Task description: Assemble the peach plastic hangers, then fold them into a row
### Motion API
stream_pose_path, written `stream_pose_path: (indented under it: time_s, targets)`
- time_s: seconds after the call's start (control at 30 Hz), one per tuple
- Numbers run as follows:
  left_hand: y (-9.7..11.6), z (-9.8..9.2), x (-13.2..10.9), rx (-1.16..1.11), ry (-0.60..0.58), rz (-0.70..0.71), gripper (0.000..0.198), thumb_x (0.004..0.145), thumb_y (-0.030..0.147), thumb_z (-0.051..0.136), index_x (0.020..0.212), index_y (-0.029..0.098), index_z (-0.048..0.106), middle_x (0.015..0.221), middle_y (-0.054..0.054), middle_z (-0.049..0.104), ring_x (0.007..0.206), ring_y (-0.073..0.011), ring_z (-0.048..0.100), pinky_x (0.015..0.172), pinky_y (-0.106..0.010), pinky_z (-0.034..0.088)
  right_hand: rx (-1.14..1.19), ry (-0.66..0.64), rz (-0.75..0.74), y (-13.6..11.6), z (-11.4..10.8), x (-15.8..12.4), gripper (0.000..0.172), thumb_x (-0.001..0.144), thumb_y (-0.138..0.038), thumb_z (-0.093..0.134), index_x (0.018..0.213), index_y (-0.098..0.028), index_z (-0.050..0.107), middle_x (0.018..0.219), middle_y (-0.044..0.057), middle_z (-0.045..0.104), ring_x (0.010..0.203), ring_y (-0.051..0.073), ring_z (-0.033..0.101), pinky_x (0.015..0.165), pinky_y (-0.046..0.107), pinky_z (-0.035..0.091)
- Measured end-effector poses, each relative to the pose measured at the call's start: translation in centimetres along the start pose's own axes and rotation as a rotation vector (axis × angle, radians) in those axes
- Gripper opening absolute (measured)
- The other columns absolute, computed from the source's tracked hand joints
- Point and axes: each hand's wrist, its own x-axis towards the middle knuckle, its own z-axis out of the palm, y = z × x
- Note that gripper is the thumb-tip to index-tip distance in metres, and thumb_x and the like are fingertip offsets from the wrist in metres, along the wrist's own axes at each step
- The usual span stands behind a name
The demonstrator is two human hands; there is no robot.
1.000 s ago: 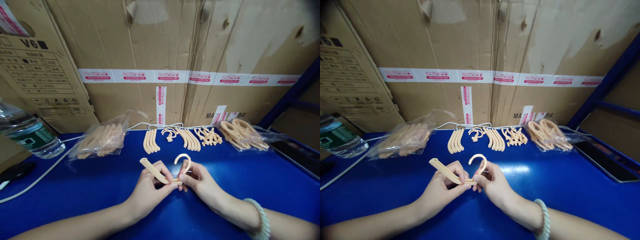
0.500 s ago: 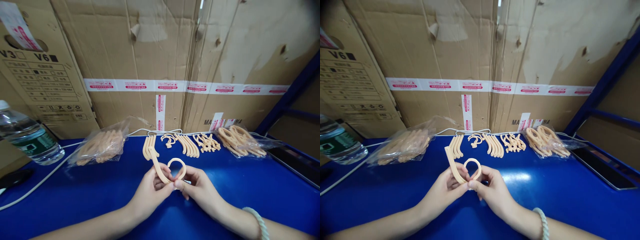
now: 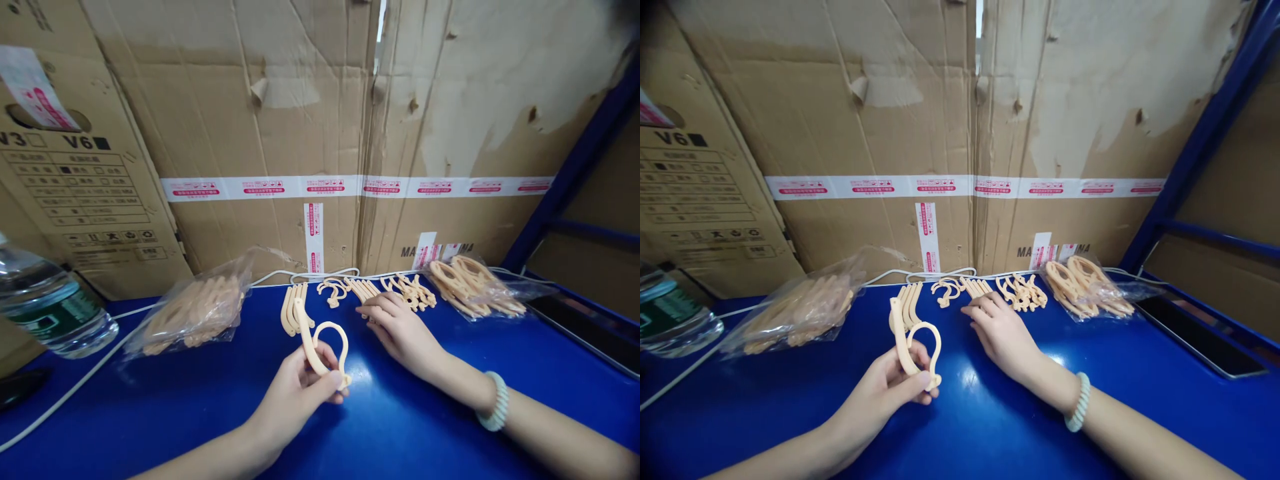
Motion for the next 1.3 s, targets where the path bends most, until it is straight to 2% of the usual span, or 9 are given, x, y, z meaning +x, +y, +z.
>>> stream_pose_path:
  time_s: [0.07, 0.17, 0.53, 0.67, 0.77, 0.93, 1.03, 1.17, 1.3]
  targets:
    - [-0.1, 0.0, 0.1, -0.032, -0.015, -0.03, 0.04, 0.066, 0.036, 0.082, 0.082, 0.016, 0.052, 0.07, 0.0, 0.066, 0.065, -0.0152, 0.067, 0.062, -0.024, 0.052, -0.195, -0.075, -0.074, 1.4, 0.0, 0.3, 0.035, 0.091, -0.009, 0.045, 0.12, -0.017, 0.062, 0.119, 0.014, 0.063, 0.113, 0.031, 0.052, 0.095, 0.053, 0.046]
    - [-0.3, -0.2, 0.3, -0.04, -0.018, -0.014, 0.04, 0.066, 0.038, 0.083, 0.082, 0.016, 0.053, 0.069, 0.0, 0.066, 0.061, -0.0143, 0.067, 0.06, -0.024, 0.052, -0.261, -0.141, -0.067, 2.5, 0.8, 0.4, 0.037, 0.09, -0.003, 0.045, 0.12, -0.012, 0.063, 0.114, 0.016, 0.065, 0.107, 0.031, 0.053, 0.09, 0.052, 0.049]
    - [-0.3, -0.6, 0.4, -0.078, 0.017, -0.022, 0.039, 0.064, 0.04, 0.085, 0.082, 0.014, 0.062, 0.074, -0.003, 0.069, 0.068, -0.015, 0.069, 0.068, -0.024, 0.055, 0.03, -0.01, -0.04, 2.6, 0.5, 0.8, 0.028, 0.092, -0.01, 0.043, 0.087, -0.019, 0.069, 0.081, 0.008, 0.069, 0.082, 0.023, 0.059, 0.074, 0.037, 0.051]
    - [-0.2, -0.6, 0.3, -0.087, 0.014, -0.016, 0.037, 0.066, 0.039, 0.084, 0.083, 0.013, 0.064, 0.074, -0.003, 0.07, 0.068, -0.0153, 0.069, 0.069, -0.025, 0.055, 0.171, 0.144, 0.08, 2.1, 0.3, 0.6, 0.019, 0.095, -0.021, 0.047, 0.091, -0.02, 0.065, 0.086, 0.007, 0.069, 0.077, 0.021, 0.065, 0.071, 0.035, 0.053]
    - [0.0, -0.5, 0.2, -0.123, 0.022, -0.028, 0.038, 0.063, 0.039, 0.086, 0.081, 0.013, 0.064, 0.073, -0.003, 0.069, 0.067, -0.0148, 0.069, 0.069, -0.025, 0.055, 0.282, 0.269, 0.22, 1.4, 0.0, 0.3, 0.017, 0.097, -0.03, 0.048, 0.093, -0.019, 0.06, 0.08, 0.006, 0.067, 0.061, 0.018, 0.065, 0.056, 0.03, 0.052]
    - [0.2, -0.4, 0.0, -0.152, 0.025, -0.047, 0.039, 0.063, 0.037, 0.087, 0.081, 0.013, 0.063, 0.074, -0.002, 0.069, 0.067, -0.0145, 0.068, 0.07, -0.025, 0.054, 0.535, 0.384, 0.453, -0.6, -0.6, 0.0, 0.021, 0.085, -0.039, 0.066, 0.086, -0.019, 0.059, 0.074, 0.004, 0.066, 0.056, 0.018, 0.066, 0.048, 0.026, 0.047]
    - [0.3, -0.4, -0.1, -0.173, 0.019, -0.042, 0.036, 0.065, 0.034, 0.086, 0.081, 0.013, 0.062, 0.074, -0.002, 0.068, 0.068, -0.0141, 0.067, 0.07, -0.025, 0.053, 0.357, 0.305, 0.317, -2.2, -0.7, -0.6, 0.014, 0.088, -0.032, 0.063, 0.083, -0.019, 0.061, 0.072, 0.002, 0.065, 0.052, 0.014, 0.06, 0.048, 0.025, 0.045]
    - [0.3, -0.5, -0.1, -0.222, 0.016, -0.03, 0.033, 0.066, 0.031, 0.085, 0.082, 0.013, 0.061, 0.074, -0.002, 0.067, 0.068, -0.0131, 0.066, 0.069, -0.024, 0.051, 0.145, 0.007, 0.059, -3.7, -0.5, -1.5, 0.011, 0.092, -0.022, 0.054, 0.083, -0.02, 0.061, 0.068, 0.0, 0.063, 0.053, 0.012, 0.056, 0.049, 0.023, 0.041]
    - [0.2, -0.7, -0.1, -0.265, 0.021, -0.027, 0.032, 0.068, 0.029, 0.084, 0.084, 0.013, 0.061, 0.076, -0.002, 0.067, 0.07, -0.0129, 0.065, 0.071, -0.025, 0.05, 0.106, -0.237, -0.01, -3.8, -1.0, -1.4, 0.012, 0.093, -0.02, 0.051, 0.091, -0.02, 0.063, 0.079, 0.003, 0.066, 0.06, 0.013, 0.058, 0.054, 0.023, 0.043]
